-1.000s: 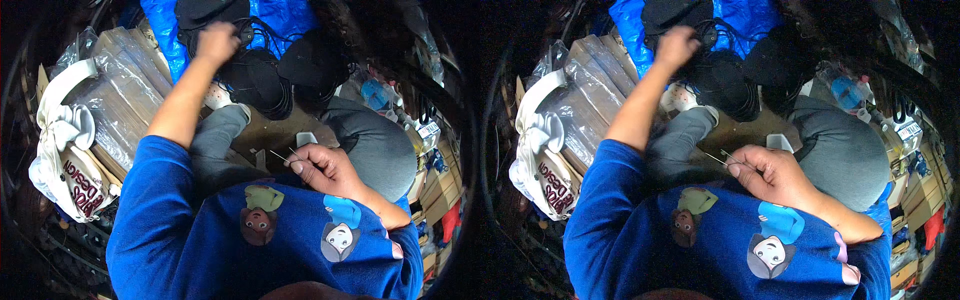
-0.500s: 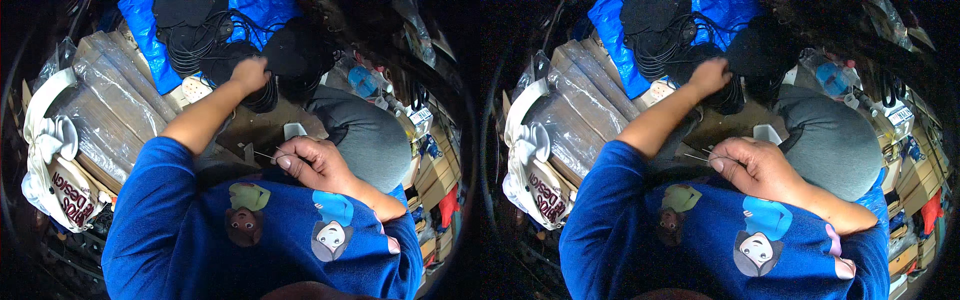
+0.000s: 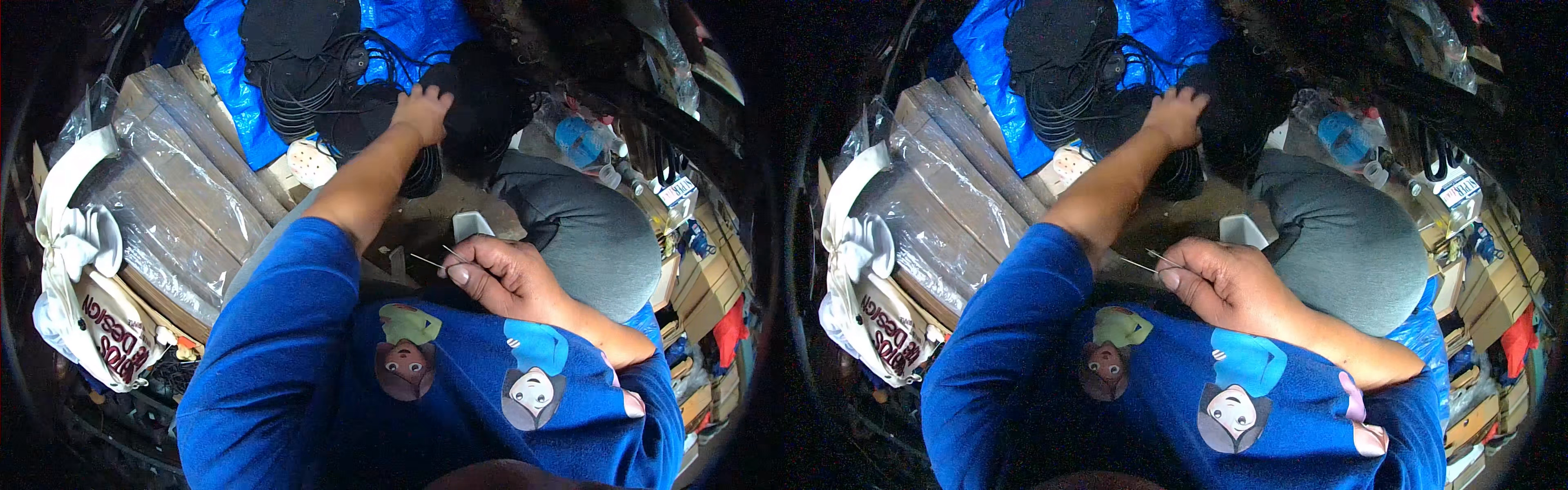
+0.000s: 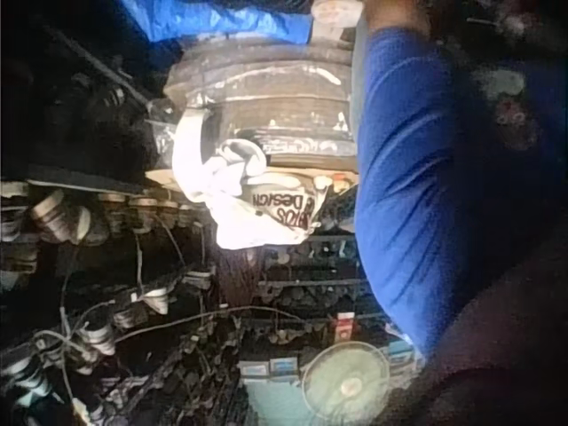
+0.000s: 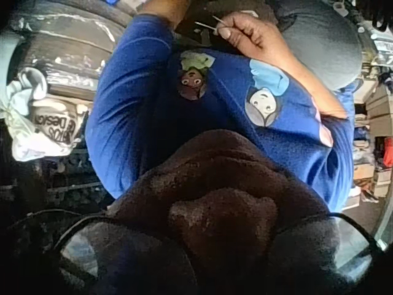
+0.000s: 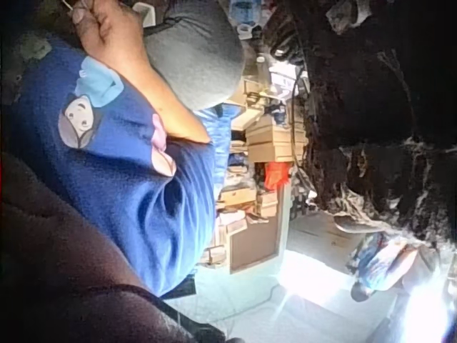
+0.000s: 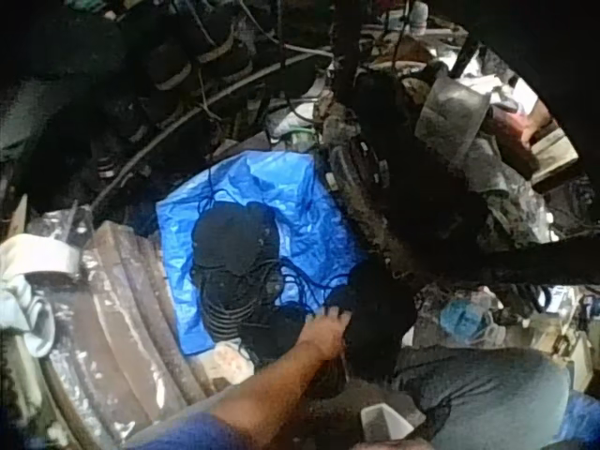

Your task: Sorting and preparing stacks of black shoe insoles using a needle and string.

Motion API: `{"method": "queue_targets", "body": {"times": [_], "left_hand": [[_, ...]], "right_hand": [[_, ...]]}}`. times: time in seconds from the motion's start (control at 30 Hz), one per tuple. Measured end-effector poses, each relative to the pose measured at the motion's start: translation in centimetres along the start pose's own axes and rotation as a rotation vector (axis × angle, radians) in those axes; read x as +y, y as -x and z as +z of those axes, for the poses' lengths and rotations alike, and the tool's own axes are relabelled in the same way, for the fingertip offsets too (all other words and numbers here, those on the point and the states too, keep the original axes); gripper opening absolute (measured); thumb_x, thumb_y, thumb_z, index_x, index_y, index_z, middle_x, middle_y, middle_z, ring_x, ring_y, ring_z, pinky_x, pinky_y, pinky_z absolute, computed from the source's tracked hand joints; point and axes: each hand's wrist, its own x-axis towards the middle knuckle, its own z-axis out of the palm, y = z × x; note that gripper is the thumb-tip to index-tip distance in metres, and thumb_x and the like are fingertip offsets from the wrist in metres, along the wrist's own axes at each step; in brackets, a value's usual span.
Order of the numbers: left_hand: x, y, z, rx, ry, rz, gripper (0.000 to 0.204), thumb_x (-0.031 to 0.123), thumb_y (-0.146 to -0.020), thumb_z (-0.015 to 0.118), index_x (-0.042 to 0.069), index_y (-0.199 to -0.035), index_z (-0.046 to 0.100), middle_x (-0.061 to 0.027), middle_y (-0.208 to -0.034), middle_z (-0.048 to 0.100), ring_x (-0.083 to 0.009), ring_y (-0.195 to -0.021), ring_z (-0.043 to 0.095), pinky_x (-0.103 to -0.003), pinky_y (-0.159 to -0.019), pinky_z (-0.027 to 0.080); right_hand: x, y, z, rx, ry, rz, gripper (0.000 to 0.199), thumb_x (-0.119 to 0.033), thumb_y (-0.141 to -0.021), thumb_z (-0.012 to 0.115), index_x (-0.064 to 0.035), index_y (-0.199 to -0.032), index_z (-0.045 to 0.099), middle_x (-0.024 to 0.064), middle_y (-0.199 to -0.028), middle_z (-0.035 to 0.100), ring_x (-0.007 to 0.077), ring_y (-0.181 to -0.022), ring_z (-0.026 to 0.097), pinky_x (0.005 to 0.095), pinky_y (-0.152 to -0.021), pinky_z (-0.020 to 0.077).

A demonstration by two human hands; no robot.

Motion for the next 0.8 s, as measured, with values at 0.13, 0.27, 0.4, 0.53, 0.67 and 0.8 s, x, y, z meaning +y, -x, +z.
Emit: {"method": "queue_targets", "body": {"times": [0.13,0.27,0.4,0.53,0.67,0.8], "left_hand": [[-3.4,0.6,-4.4,0.304,0.085,-0.233,0.061,0.034,-0.065,0.066,0.011,-0.120,0.052,-0.0132,-0.119,0.049,-0.0338,-0.112,0.045,-0.051,-0.091,0.038],[-6.6,1.4,-5.2,0.557,-0.069,-0.425,0.070,0.035,-0.065,0.070,0.012,-0.126,0.047,-0.0119,-0.133,0.039,-0.0332,-0.125,0.032,-0.057,-0.095,0.029],[-0.9,2.7,-4.2,0.441,-0.169,-0.117,0.063,0.036,-0.071,0.069,0.014,-0.126,0.047,-0.0107,-0.141,0.030,-0.0339,-0.132,0.021,-0.060,-0.099,0.023],[1.2,1.8,-0.8,0.339,0.233,-0.005,0.055,0.033,-0.072,0.068,0.013,-0.120,0.052,-0.0115,-0.139,0.032,-0.0342,-0.130,0.025,-0.060,-0.099,0.022],[-4.7,0.4,-2.0,0.715,0.071,-0.287,0.054,0.024,-0.072,0.066,0.013,-0.121,0.049,-0.0130,-0.137,0.034,-0.0345,-0.127,0.028,-0.058,-0.097,0.025],[-10.4,-0.4,-3.3,0.650,0.107,-0.526,0.064,0.031,-0.073,0.068,0.018,-0.130,0.042,-0.0104,-0.138,0.036,-0.0305,-0.126,0.034,-0.055,-0.095,0.031]], "right_hand": [[0.0,0.2,-0.1,0.004,-0.005,-0.015,0.011,-0.013,-0.089,0.055,-0.0030,-0.093,0.058,0.0054,-0.076,0.060,0.0122,-0.071,0.058,0.0243,-0.064,0.0446],[-0.2,0.3,0.1,0.014,-0.011,-0.032,0.011,-0.012,-0.090,0.054,-0.0026,-0.094,0.059,0.0007,-0.075,0.060,0.0047,-0.070,0.054,0.0207,-0.063,0.0423],[-0.3,0.2,0.0,0.002,0.015,-0.021,0.012,-0.012,-0.090,0.054,-0.0027,-0.094,0.059,0.0009,-0.075,0.060,0.0052,-0.070,0.055,0.0211,-0.062,0.0428],[-0.1,0.2,0.0,0.017,0.019,-0.070,0.011,-0.013,-0.090,0.055,-0.0030,-0.094,0.059,0.0013,-0.072,0.060,0.0064,-0.068,0.055,0.0215,-0.061,0.0429],[0.1,0.4,-0.2,0.029,0.011,-0.040,0.011,-0.013,-0.090,0.055,-0.0029,-0.094,0.059,0.0020,-0.073,0.059,0.0077,-0.067,0.055,0.0219,-0.061,0.0426],[-0.2,0.3,-0.4,0.034,0.002,-0.023,0.011,-0.013,-0.086,0.057,-0.0040,-0.093,0.057,0.0107,-0.077,0.061,0.0242,-0.072,0.063,0.0311,-0.063,0.0479]]}}
